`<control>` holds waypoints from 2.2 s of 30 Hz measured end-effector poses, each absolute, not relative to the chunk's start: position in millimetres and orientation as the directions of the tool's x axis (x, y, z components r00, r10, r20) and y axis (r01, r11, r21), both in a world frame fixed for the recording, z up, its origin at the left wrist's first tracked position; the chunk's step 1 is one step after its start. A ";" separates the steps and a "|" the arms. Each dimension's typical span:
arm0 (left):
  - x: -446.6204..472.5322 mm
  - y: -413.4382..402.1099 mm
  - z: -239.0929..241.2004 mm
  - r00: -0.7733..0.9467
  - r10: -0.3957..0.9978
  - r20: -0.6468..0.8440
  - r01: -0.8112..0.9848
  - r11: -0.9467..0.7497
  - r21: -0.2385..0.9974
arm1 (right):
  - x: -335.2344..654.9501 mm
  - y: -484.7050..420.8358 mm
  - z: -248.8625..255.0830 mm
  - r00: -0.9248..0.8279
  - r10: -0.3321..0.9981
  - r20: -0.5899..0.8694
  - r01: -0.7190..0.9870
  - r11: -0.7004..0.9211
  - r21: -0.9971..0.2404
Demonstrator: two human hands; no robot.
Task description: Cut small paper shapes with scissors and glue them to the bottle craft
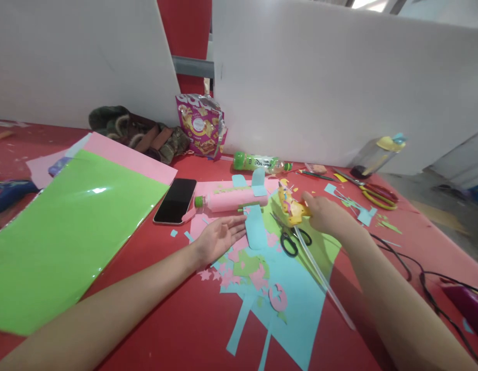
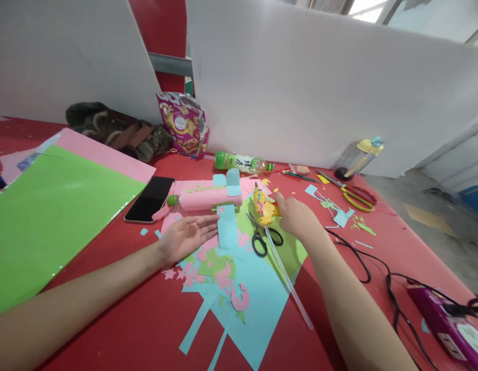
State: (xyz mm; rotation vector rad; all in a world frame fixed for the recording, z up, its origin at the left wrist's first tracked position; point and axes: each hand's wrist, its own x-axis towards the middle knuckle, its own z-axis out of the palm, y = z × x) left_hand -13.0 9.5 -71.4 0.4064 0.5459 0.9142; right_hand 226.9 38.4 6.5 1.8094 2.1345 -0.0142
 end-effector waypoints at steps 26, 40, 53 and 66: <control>-13.9 9.9 -71.3 0.501 0.826 -0.260 -0.634 0.554 0.539 | 229.8 30.8 22.9 -0.485 0.793 -0.369 0.874 0.457 -0.166; -14.1 9.8 -70.6 0.497 0.823 -0.275 -0.641 0.561 0.524 | 224.7 30.9 22.5 -0.522 0.771 -0.365 0.850 0.505 -0.151; -14.1 9.8 -69.3 0.493 0.821 -0.287 -0.635 0.565 0.527 | 225.4 31.1 20.8 -0.539 0.764 -0.354 0.841 0.509 -0.183; -14.6 10.0 -69.8 0.504 0.819 -0.275 -0.634 0.567 0.525 | 218.6 29.2 25.8 -0.491 0.784 -0.380 0.868 0.478 -0.135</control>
